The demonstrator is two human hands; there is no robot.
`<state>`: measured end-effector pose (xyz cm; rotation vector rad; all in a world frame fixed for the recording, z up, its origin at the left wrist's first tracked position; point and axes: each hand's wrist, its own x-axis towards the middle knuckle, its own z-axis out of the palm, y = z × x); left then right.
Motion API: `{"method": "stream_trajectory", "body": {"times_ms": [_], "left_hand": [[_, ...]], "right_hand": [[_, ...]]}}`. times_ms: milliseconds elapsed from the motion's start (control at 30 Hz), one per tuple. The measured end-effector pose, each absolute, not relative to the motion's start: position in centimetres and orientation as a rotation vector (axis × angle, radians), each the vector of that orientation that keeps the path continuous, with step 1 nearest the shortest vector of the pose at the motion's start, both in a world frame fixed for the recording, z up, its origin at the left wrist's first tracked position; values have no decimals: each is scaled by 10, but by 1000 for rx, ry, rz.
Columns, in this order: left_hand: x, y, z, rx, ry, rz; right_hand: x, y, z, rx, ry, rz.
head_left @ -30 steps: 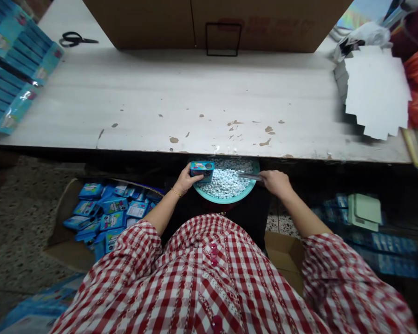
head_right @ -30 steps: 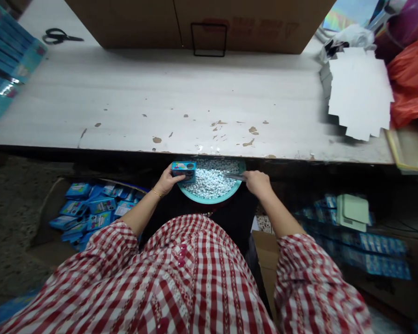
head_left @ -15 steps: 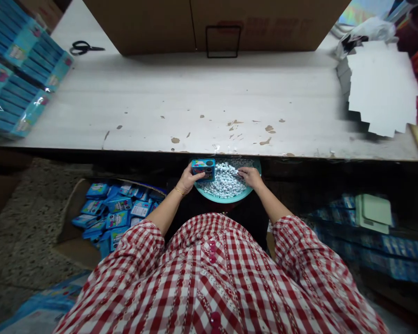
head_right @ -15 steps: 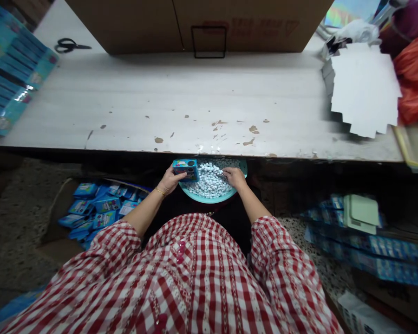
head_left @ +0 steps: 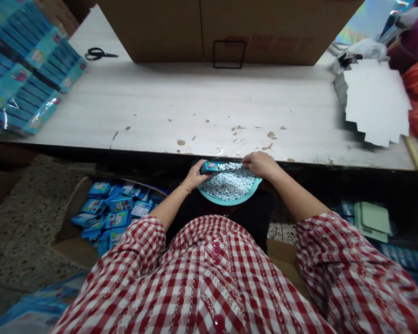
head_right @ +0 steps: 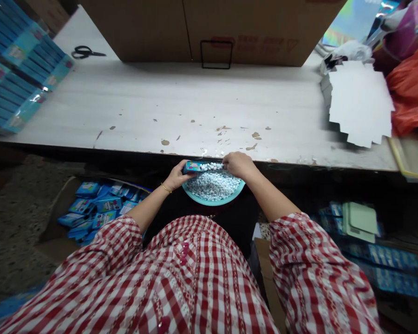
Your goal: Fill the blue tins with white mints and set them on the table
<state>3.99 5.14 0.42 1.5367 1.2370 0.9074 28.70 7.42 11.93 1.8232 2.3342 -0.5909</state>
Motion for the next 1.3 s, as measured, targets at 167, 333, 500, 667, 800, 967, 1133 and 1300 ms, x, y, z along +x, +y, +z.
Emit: {"method": "stream_trajectory", "body": {"times_ms": [167,333,500,667,800,967,1133,1300], "left_hand": [[44,51,-1,1568,1248,914],[41,49,0,1518,1248,934],[27,42,-9,1354,1220,1007],[38,39,-36,1044,1134,1020],[59,38,-43,890,1109,1014],[60,34,-35,850,1107,1030],[31,33,-27,1045,1184,1084],[21,40,-17,1348,1276,1019]], "right_hand": [[244,74,139,1711,2318,-346],[248,71,148,1731,2398,-340],[325,48,119,1848,2172,-359],[334,25,30,1996,2019,-550],[292,31,-20,2122,2149,-742],[286,41,-35,2188,2200,-887],[311,43,-23,2181,2297,-1067],[321,53,19,2122,2484,-1222]]}}
